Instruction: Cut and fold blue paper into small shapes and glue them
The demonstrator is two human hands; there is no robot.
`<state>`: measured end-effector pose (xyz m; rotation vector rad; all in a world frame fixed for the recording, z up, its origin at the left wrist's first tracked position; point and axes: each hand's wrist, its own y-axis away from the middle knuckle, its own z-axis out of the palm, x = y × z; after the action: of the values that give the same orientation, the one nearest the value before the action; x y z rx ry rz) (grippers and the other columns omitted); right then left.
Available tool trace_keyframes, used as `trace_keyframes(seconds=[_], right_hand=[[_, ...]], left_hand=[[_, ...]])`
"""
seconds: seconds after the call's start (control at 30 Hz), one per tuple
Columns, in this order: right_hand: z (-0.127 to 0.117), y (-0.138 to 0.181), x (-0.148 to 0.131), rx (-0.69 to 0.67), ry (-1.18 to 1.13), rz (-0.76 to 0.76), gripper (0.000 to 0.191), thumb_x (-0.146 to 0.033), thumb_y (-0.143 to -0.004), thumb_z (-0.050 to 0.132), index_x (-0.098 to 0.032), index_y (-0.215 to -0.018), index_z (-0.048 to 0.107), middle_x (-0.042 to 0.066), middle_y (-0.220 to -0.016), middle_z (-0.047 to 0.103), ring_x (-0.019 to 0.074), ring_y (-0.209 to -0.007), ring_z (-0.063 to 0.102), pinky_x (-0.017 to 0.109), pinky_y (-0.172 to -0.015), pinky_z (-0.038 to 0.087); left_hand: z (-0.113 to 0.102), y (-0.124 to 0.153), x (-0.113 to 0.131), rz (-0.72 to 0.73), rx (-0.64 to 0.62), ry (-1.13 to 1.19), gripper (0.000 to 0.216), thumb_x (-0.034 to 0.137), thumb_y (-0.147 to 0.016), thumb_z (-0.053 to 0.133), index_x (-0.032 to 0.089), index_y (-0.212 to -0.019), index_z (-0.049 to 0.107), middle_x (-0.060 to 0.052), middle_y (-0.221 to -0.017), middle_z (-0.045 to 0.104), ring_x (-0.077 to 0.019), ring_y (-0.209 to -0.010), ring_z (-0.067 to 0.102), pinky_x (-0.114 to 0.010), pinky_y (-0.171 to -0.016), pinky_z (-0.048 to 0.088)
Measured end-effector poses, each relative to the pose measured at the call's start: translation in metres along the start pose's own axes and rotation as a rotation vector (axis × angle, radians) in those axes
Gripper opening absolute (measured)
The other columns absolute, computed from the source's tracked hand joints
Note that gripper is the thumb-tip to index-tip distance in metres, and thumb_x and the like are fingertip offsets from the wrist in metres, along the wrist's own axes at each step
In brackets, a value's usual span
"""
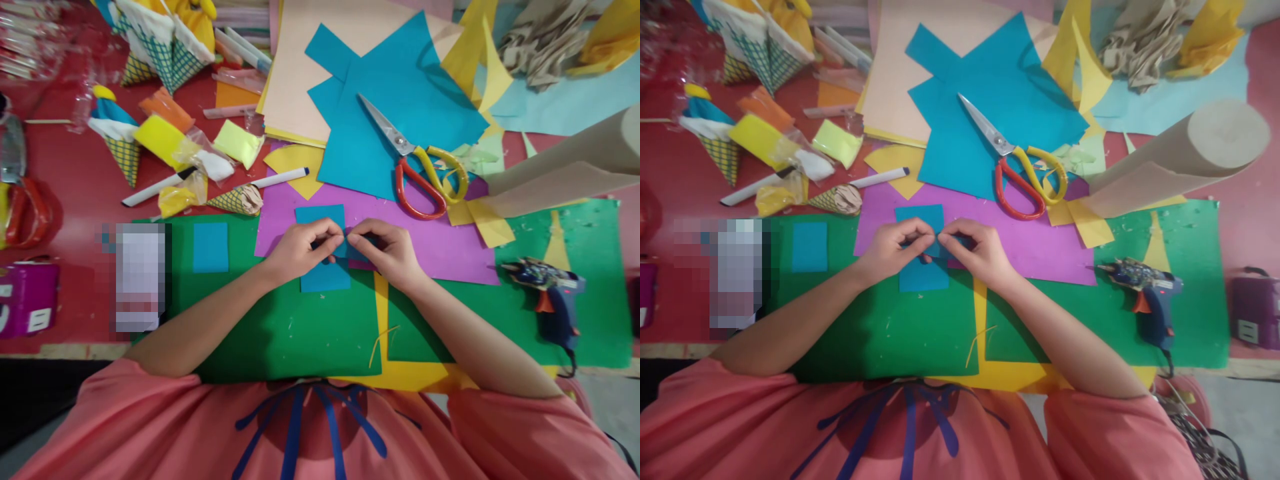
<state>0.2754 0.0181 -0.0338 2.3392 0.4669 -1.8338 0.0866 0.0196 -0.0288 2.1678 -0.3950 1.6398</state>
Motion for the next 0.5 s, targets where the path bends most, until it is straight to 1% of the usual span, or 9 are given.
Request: trace_keyframes(seconds=[0.1,0.2,0.27,0.33,0.4,0.5], right_hand=[[-0.0017,-0.0006,-0.0020,0.037,-0.034,0.060,0.024,-0.037,-0.089,0.055,-0.018,-0.080,0.067,0.001,-0.073,0.066,0.0128,-0.068,0.058,0.026,-0.063,0.046],[-0.0047,-0.0017,-0.0026,0.072,-0.099,0.080,0.031,-0.040,-0.091,0.050,-0.018,-0.080,0.069,0.003,-0.078,0.068,0.0150,-0.076,0.061,0.028,-0.071,0.047],[-0.0061,-0.0022,-0.0016,0.077,-0.143,0.092,0.030,-0.040,-0.090,0.052,-0.019,-0.078,0.069,0.002,-0.077,0.068,0.0151,-0.077,0.061,0.028,-0.073,0.048],[-0.0069,-0.0023,0.0002,0.072,-0.187,0.109,0.027,-0.040,-0.088,0.056,-0.019,-0.077,0.069,0.002,-0.076,0.067,0.0145,-0.074,0.060,0.027,-0.071,0.047],[-0.0075,-0.0022,0.0020,0.058,-0.227,0.124,0.024,-0.039,-0.086,0.059,-0.019,-0.078,0.070,0.001,-0.076,0.067,0.0144,-0.074,0.060,0.027,-0.071,0.047],[-0.0085,-0.0019,0.0033,0.018,-0.253,0.130,0.023,-0.040,-0.085,0.060,-0.019,-0.081,0.070,0.001,-0.079,0.067,0.0147,-0.076,0.060,0.028,-0.073,0.047]], left_hand=[[-0.0004,-0.0009,-0.0002,-0.024,0.037,0.041,0.027,0.043,-0.089,0.054,0.017,-0.084,0.056,0.002,-0.071,0.063,-0.0077,-0.056,0.066,-0.015,-0.054,0.052],[-0.0008,-0.0021,0.0001,-0.060,0.052,0.115,0.030,0.047,-0.087,0.056,0.017,-0.084,0.056,0.002,-0.065,0.063,-0.0072,-0.050,0.063,-0.015,-0.049,0.050],[-0.0013,-0.0027,0.0008,-0.066,0.056,0.146,0.031,0.048,-0.085,0.058,0.017,-0.083,0.056,0.004,-0.059,0.061,-0.0062,-0.045,0.058,-0.014,-0.043,0.046],[-0.0017,-0.0029,0.0008,-0.062,0.058,0.167,0.031,0.048,-0.085,0.059,0.018,-0.082,0.056,0.005,-0.054,0.058,-0.0054,-0.042,0.055,-0.013,-0.039,0.042],[-0.0019,-0.0028,-0.0005,-0.054,0.055,0.184,0.030,0.048,-0.085,0.058,0.018,-0.083,0.056,0.004,-0.055,0.058,-0.0057,-0.044,0.057,-0.013,-0.041,0.044],[-0.0017,-0.0025,-0.0035,-0.050,0.047,0.187,0.030,0.048,-0.086,0.057,0.018,-0.085,0.057,0.002,-0.063,0.063,-0.0074,-0.050,0.062,-0.015,-0.047,0.049]])
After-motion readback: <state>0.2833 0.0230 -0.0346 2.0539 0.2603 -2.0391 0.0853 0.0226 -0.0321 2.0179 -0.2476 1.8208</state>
